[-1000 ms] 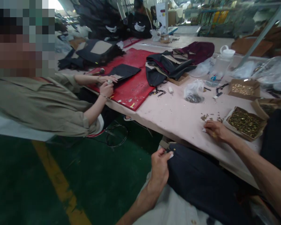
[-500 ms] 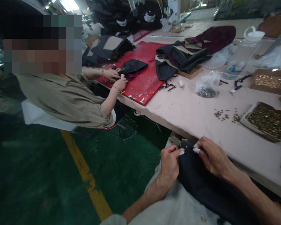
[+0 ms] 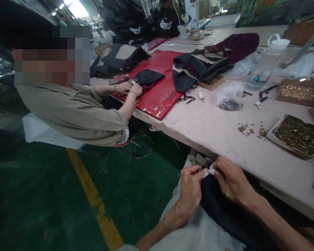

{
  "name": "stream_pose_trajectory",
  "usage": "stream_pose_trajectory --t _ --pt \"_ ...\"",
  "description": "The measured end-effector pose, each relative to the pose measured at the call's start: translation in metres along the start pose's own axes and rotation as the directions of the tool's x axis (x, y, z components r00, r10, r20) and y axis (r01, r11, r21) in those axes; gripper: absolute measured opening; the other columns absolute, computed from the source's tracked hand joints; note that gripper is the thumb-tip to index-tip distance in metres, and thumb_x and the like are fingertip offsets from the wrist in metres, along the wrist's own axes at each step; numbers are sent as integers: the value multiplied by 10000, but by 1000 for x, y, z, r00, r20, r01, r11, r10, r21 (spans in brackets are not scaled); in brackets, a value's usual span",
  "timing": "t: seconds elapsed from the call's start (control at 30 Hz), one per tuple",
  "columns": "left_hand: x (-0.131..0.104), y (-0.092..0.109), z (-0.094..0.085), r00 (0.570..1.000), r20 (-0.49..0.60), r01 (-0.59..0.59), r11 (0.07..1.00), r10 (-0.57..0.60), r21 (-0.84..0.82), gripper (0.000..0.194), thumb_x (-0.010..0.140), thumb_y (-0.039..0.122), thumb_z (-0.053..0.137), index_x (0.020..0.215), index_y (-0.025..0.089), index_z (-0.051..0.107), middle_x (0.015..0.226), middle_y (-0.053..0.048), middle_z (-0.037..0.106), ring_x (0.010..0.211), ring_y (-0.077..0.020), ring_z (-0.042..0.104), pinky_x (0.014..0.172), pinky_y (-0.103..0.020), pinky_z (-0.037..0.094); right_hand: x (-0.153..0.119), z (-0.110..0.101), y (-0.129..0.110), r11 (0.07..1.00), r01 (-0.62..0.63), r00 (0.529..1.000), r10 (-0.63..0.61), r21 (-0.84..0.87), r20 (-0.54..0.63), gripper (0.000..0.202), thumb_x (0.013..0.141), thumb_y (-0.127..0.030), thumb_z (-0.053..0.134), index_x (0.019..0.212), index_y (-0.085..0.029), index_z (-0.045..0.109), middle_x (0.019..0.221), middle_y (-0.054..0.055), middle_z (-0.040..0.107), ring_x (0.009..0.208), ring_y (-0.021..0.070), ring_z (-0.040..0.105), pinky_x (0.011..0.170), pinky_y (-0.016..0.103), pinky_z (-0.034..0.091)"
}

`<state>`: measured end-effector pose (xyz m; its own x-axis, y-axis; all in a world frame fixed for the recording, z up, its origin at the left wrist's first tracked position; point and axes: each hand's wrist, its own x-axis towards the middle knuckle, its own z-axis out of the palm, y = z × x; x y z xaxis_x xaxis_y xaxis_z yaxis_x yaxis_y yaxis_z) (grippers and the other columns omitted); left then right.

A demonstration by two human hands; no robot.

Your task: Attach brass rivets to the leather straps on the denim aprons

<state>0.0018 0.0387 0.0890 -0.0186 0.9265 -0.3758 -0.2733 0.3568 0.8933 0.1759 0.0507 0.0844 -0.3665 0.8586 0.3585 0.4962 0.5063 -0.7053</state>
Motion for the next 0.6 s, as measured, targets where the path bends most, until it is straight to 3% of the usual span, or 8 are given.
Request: stream_pose_trajectory --t 0.17,0.37,0.6 --pt "-2 6 1 999 44 9 1000 -9 1 216 757 294 815 687 119 710 677 -10 512 664 -124 404 624 -283 303 -3 3 -4 995 -54 995 61 82 -85 112 1026 -143 509 943 -208 546 872 36 519 782 194 511 697 344 412" --pt "-1 1 2 990 113 94 989 -80 -117 182 777 281 808 711 134 722 731 -22 572 713 -135 481 678 -269 371 -11 6 -10 997 24 988 -35 -73 -151 127 1008 -93 496 998 -198 567 936 67 557 852 222 531 748 374 421" --pt "-6 7 7 991 120 73 995 -65 -67 194 776 311 835 795 121 801 745 -50 629 686 -135 501 645 -260 368 -16 10 -19 984 -128 944 159 121 -288 121 1019 -164 547 904 -204 549 849 20 532 757 170 527 665 317 412"
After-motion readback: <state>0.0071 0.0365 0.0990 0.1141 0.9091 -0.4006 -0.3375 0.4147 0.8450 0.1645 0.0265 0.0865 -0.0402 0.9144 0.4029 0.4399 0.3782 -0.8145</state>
